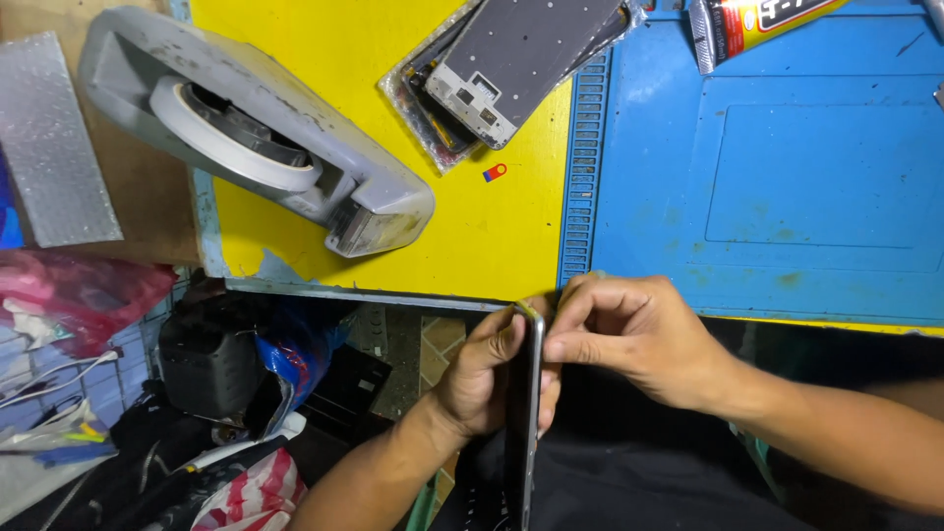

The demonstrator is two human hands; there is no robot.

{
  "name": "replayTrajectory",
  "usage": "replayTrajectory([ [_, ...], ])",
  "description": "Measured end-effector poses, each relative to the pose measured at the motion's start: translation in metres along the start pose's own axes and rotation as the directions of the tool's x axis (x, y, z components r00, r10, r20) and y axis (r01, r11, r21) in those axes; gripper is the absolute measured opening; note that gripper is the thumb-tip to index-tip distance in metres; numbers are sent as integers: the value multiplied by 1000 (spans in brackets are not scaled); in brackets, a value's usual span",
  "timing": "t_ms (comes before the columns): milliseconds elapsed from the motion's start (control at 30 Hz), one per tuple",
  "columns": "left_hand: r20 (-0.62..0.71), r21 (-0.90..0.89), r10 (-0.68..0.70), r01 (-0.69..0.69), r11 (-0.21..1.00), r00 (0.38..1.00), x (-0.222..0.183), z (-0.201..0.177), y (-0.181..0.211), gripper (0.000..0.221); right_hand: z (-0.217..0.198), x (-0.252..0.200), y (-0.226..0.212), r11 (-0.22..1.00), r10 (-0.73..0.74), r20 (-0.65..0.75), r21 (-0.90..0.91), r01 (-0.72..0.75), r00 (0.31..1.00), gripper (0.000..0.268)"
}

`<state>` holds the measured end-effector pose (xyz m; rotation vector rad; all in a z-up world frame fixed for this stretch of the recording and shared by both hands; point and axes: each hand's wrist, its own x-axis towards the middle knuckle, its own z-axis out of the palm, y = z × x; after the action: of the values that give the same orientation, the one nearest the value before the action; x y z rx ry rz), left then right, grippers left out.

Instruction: The person applies adhesive from a tube along the edges of a smartphone screen assembly. They then place the screen onto the phone body and press it down. Finally, they apply pieces of clear tape along the phone's edges to secure the screen.

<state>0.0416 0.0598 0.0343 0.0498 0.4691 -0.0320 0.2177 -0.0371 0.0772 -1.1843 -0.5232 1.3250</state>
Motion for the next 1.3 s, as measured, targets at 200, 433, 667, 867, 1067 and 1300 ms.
replayTrajectory([
  [200, 264, -142, -36, 76, 987, 964, -12, 6, 0, 39, 12, 7, 4, 994, 13, -59, -107, -19, 998, 24],
  [433, 119, -97, 198, -187, 977, 973, -46, -1, 24, 27, 27, 40, -37, 843, -161, 49, -513, 163, 986, 8],
  [667, -312, 234, 465, -407, 883, 829, -74, -10, 54, 24, 47, 126, -85, 510, -322, 454, -656, 556, 831, 15],
  [867, -483, 123, 520, -533, 837, 704, -79, -16, 61, 38, 64, 162, -89, 598, -127, 597, -591, 542, 792, 39],
  [1067, -543, -50, 469, -584, 810, 697, -78, -22, 64, 30, 69, 161, -80, 547, -256, 624, -536, 643, 738, 19],
  [1300, -511, 116, 588, -627, 770, 627, -71, -13, 68, 34, 93, 126, -65, 657, -354, 262, -613, 438, 898, 10],
])
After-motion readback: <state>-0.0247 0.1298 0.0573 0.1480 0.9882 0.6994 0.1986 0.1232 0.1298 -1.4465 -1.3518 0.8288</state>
